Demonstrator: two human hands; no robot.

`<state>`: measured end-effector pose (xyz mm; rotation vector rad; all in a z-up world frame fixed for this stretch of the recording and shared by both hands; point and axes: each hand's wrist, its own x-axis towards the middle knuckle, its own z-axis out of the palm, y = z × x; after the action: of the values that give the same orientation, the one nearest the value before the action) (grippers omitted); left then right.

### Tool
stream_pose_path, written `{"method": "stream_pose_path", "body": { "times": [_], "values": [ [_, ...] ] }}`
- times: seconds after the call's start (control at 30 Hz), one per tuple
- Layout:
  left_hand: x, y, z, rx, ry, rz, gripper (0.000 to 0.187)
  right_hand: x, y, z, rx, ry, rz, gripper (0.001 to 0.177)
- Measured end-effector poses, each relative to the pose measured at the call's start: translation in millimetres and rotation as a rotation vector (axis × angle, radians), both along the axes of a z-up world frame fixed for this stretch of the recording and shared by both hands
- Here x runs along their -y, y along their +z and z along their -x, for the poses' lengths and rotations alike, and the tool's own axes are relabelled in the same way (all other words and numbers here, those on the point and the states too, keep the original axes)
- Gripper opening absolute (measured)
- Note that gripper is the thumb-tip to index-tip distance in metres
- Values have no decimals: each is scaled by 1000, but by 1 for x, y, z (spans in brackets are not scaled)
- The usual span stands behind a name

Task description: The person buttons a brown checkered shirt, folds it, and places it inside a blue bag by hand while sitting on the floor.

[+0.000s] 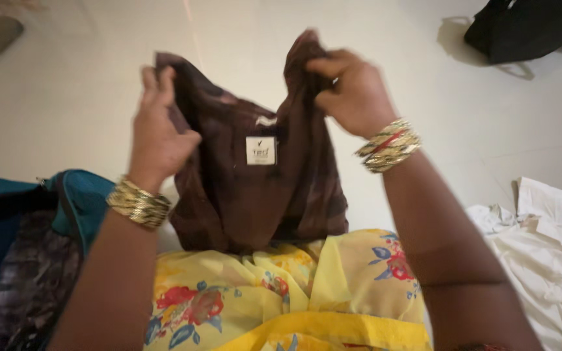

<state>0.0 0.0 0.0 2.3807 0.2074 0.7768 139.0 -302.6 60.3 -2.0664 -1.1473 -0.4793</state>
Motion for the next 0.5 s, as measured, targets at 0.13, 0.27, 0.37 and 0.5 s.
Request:
{"method": "stream_pose_path", "body": {
  "times": [0.13,0.27,0.37,0.5],
  "values": [
    [12,-80,-29,129,-59,-15,110,-49,-75,-9,-593,-92,-44,53],
    [8,-141,-33,-3,-76,364,122,-55,-156,-35,-792,124,-309,68],
    [8,-193,-17,96,14,161,87,-34,-217,-50,-718,120,-406,49],
    [35,-242,5,-454,96,86,64,-18,-302,-34,-927,-65,-90,21]
  ]
}}
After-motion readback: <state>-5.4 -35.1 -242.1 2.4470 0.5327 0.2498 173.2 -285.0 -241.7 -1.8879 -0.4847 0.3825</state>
